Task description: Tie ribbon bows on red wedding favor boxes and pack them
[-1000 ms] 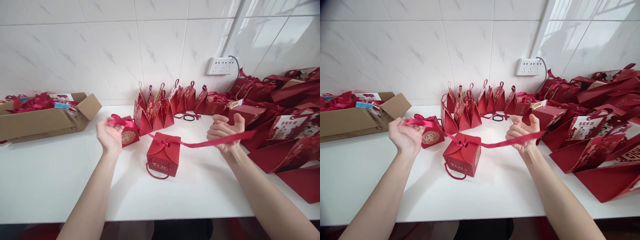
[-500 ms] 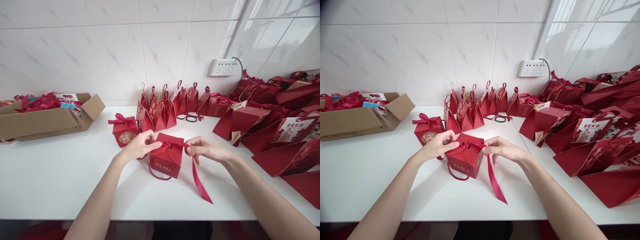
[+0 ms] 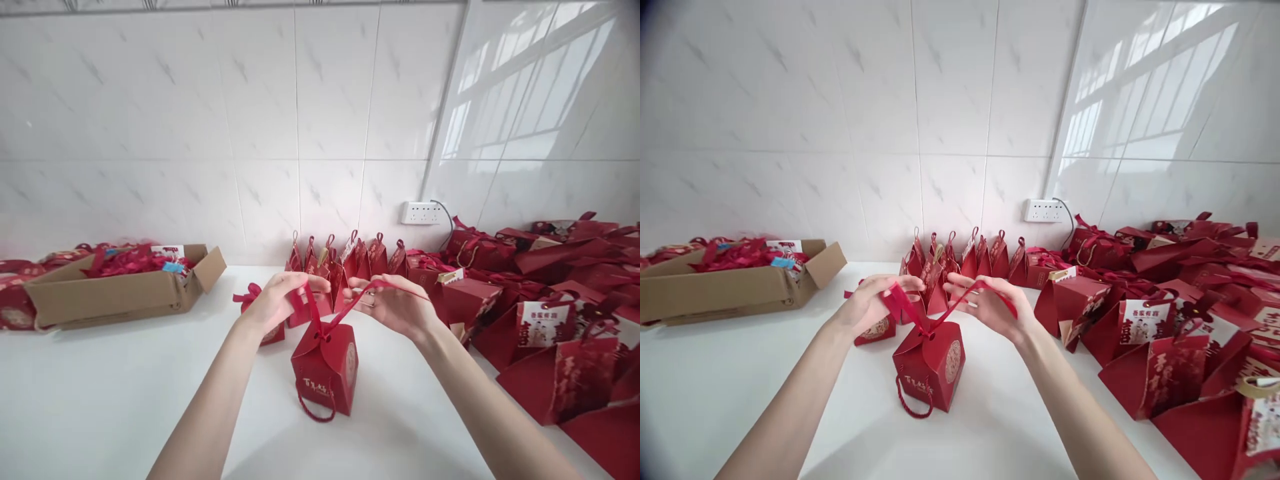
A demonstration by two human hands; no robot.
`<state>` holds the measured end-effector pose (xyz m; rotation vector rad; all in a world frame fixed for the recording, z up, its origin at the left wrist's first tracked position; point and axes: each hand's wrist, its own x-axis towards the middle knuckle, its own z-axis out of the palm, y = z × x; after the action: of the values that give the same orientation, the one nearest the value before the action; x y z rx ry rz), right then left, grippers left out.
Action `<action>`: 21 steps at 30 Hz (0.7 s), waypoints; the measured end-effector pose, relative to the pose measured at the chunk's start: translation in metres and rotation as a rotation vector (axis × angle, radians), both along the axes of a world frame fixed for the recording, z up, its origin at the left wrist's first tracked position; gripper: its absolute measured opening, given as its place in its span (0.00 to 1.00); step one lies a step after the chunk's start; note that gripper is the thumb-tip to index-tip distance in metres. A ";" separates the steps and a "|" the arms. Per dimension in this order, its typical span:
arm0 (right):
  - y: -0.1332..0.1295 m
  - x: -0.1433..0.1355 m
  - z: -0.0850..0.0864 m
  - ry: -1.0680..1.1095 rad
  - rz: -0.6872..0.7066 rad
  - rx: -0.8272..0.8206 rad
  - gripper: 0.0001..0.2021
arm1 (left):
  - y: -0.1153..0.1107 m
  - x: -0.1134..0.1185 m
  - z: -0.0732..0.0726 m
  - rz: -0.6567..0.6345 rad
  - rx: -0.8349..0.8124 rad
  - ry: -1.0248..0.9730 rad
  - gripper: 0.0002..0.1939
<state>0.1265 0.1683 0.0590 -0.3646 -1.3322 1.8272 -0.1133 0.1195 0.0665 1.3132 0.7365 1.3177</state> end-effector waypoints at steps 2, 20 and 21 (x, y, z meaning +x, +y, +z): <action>-0.003 -0.017 0.016 -0.022 0.049 0.014 0.10 | 0.002 0.010 0.020 -0.094 0.033 0.022 0.16; -0.019 -0.034 0.045 -0.026 -0.185 0.403 0.13 | -0.011 0.020 0.056 0.568 0.387 0.521 0.09; -0.021 -0.022 0.049 -0.111 -0.100 0.440 0.13 | -0.010 0.016 0.055 0.664 0.393 0.609 0.09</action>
<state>0.1046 0.1470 0.1077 -0.2916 -1.7126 1.3982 -0.0978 0.1099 0.1216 1.9232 1.4820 1.6438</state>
